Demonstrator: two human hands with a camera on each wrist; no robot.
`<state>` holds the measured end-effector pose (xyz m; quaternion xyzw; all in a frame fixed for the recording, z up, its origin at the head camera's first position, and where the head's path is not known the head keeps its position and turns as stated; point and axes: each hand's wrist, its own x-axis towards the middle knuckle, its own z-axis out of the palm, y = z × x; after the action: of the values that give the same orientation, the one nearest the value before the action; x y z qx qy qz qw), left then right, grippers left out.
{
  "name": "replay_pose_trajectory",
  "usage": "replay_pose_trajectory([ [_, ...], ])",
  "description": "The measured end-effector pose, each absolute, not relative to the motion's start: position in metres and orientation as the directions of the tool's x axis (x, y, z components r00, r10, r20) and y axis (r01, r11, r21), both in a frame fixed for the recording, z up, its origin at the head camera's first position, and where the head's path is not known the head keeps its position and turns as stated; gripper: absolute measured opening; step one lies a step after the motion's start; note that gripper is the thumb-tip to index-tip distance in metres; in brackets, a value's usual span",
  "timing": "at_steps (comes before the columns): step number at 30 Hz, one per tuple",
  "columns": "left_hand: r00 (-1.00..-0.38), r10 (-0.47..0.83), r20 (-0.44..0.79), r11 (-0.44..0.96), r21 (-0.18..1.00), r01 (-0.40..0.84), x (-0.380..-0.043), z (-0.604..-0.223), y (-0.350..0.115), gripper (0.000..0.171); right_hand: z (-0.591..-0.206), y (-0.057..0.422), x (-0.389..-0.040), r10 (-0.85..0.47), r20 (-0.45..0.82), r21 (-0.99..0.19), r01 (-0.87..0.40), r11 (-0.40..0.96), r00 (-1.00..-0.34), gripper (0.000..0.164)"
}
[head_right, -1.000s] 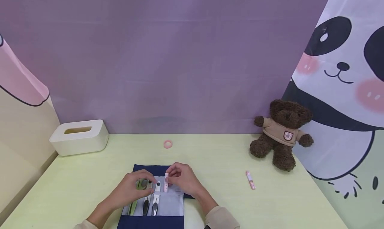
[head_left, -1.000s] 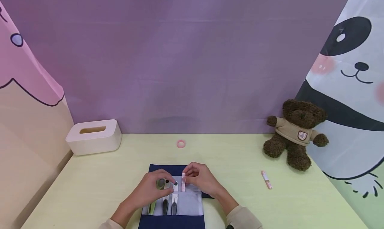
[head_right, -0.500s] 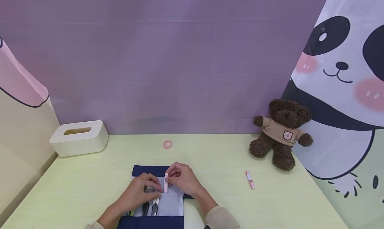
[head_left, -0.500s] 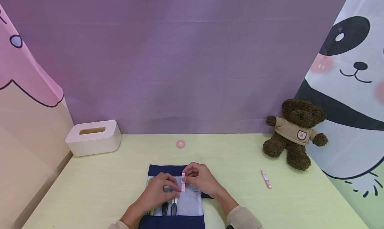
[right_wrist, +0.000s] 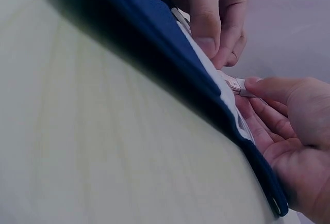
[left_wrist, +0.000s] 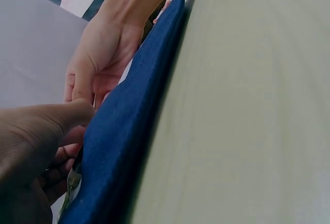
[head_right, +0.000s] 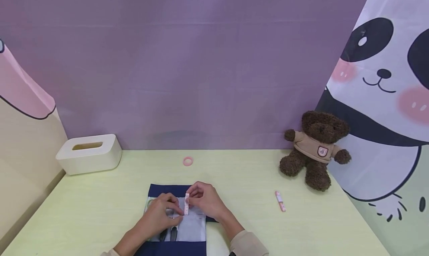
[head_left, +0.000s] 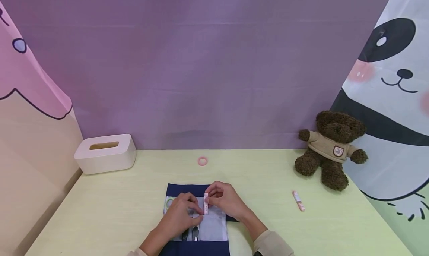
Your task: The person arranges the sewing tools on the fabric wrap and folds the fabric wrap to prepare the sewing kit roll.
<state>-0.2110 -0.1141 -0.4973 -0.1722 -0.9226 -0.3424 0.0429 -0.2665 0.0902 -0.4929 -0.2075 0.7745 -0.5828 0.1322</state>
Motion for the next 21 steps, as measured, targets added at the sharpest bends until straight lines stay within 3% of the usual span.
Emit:
replay_pose_trajectory([
  [21, -0.939, 0.278, 0.201, 0.689, 0.639, 0.341, -0.2109, -0.4968, -0.111, 0.007, -0.4948, 0.0906, -0.2664, -0.479, 0.053, -0.957, -0.182, 0.226, -0.876, 0.02],
])
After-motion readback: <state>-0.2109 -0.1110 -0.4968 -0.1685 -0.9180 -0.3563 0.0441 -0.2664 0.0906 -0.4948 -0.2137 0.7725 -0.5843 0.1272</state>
